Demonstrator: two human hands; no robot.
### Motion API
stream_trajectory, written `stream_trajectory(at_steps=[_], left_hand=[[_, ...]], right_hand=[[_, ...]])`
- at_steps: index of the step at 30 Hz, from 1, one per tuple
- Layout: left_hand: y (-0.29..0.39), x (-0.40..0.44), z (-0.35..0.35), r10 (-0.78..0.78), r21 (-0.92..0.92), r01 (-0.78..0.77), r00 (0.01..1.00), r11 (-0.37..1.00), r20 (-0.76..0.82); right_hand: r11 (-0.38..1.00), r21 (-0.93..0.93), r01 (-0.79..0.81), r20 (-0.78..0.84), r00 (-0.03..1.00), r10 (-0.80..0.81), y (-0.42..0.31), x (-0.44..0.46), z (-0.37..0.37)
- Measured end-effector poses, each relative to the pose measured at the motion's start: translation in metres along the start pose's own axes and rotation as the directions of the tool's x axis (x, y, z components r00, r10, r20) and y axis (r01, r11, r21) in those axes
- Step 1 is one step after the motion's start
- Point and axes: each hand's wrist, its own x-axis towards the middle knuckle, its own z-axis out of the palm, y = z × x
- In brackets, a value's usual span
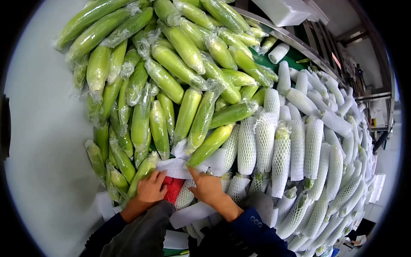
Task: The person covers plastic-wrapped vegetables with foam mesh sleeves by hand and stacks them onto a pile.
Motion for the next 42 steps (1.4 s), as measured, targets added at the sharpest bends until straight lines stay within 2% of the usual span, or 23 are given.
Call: stream_trajectory(at_steps=[3, 5, 8, 9, 12, 14, 15, 17, 18, 19, 20, 21, 22, 25, 26, 29, 31, 33, 34, 37, 38, 39, 42], left_hand=[[-0.001, 0.021, 0.020, -0.012, 0.077, 0.008, 0.998, 0.997, 0.055], [-0.014, 0.031, 0.025, 0.211, 0.050, -0.212, 0.977, 0.976, 0.014], [-0.018, 0.044, -0.017, 0.257, -0.364, -0.268, 0.963, 0.892, -0.080], [-0.008, 0.046, -0.038, 0.266, -0.504, -0.234, 0.964, 0.832, -0.009], [0.026, 0.053, -0.099, 0.334, -0.794, -0.110, 0.935, 0.598, 0.122], [0.044, 0.062, -0.117, 0.390, -0.881, -0.045, 0.907, 0.470, 0.162], [0.048, 0.066, -0.107, 0.369, -0.953, 0.051, 0.914, 0.299, 0.165], [0.071, 0.082, -0.077, -0.108, -0.906, 0.236, 0.971, 0.350, 0.211], [0.078, 0.090, -0.039, -0.151, -0.943, 0.117, 0.986, 0.313, 0.072], [0.091, 0.090, -0.039, -0.057, -0.937, 0.110, 0.994, 0.332, 0.097], [0.100, 0.090, -0.021, -0.078, -0.881, 0.026, 0.997, 0.472, -0.012], [0.106, 0.092, -0.005, -0.082, -0.796, -0.050, 0.989, 0.604, -0.124], [0.111, 0.095, -0.008, -0.103, -0.796, -0.061, 0.983, 0.602, -0.153], [0.113, 0.093, -0.009, -0.194, -0.902, 0.084, 0.981, 0.424, 0.000], [0.111, 0.090, -0.006, -0.227, -0.868, 0.083, 0.973, 0.490, -0.035], [0.102, 0.092, 0.006, -0.206, -0.854, 0.228, 0.968, 0.468, 0.145], [0.111, 0.096, 0.002, -0.204, -0.938, 0.179, 0.971, 0.297, 0.121], [0.114, 0.097, 0.000, -0.209, -0.966, 0.194, 0.965, 0.172, 0.156], [0.106, 0.096, -0.011, -0.070, -0.925, 0.366, 0.930, 0.100, 0.360], [0.106, 0.090, 0.005, -0.246, -0.907, 0.207, 0.962, 0.368, 0.119], [0.114, 0.090, -0.014, -0.329, -0.889, 0.204, 0.942, 0.411, 0.064], [0.114, 0.089, -0.016, -0.337, -0.859, 0.209, 0.940, 0.466, 0.046], [0.106, 0.086, -0.005, -0.322, -0.821, 0.142, 0.945, 0.552, -0.053]], right_hand=[[1.000, 0.021, 0.023, -0.098, 0.995, -0.021, 0.005, 0.016, 0.031], [0.991, 0.060, 0.121, -0.229, 0.968, -0.105, 0.021, 0.021, 0.035], [0.893, 0.362, 0.267, -0.353, 0.926, -0.133, 0.005, 0.013, -0.004], [0.828, 0.471, 0.304, -0.385, 0.916, -0.117, 0.000, 0.010, -0.010], [0.500, 0.756, 0.423, -0.485, 0.874, -0.005, -0.027, 0.006, -0.051], [0.143, 0.938, 0.315, -0.336, 0.928, 0.160, -0.040, 0.000, -0.067], [-0.040, 0.968, 0.248, -0.235, 0.951, 0.201, -0.041, -0.001, -0.076], [0.098, 0.966, 0.238, -0.257, 0.909, 0.327, -0.021, 0.009, -0.052], [0.169, 0.954, 0.246, -0.295, 0.868, 0.398, -0.015, 0.018, -0.033], [0.237, 0.939, 0.247, -0.333, 0.820, 0.465, -0.013, 0.023, -0.023], [0.378, 0.909, 0.175, -0.361, 0.786, 0.503, -0.015, 0.021, -0.023], [0.260, 0.961, 0.097, -0.237, 0.773, 0.588, -0.018, 0.021, -0.018], [0.312, 0.941, 0.127, -0.300, 0.740, 0.603, -0.016, 0.024, -0.012], [0.293, 0.910, 0.295, -0.416, 0.639, 0.647, -0.019, 0.032, -0.002], [0.329, 0.904, 0.272, -0.425, 0.637, 0.643, -0.019, 0.031, -0.005], [0.199, 0.957, 0.209, -0.289, 0.706, 0.647, -0.008, 0.027, 0.007], [0.068, 0.965, 0.254, -0.232, 0.700, 0.676, -0.008, 0.026, 0.007], [0.339, 0.901, 0.269, -0.432, 0.607, 0.667, -0.005, 0.034, 0.010], [0.394, 0.870, 0.296, -0.491, 0.575, 0.654, -0.002, 0.038, 0.018], [0.312, 0.859, 0.406, -0.507, 0.587, 0.631, -0.008, 0.039, 0.024], [0.054, 0.944, 0.327, -0.279, 0.696, 0.661, -0.014, 0.032, 0.008], [0.147, 0.939, 0.310, -0.326, 0.676, 0.661, -0.016, 0.032, 0.005], [0.009, 0.953, 0.304, -0.224, 0.679, 0.699, -0.012, 0.029, 0.015]])
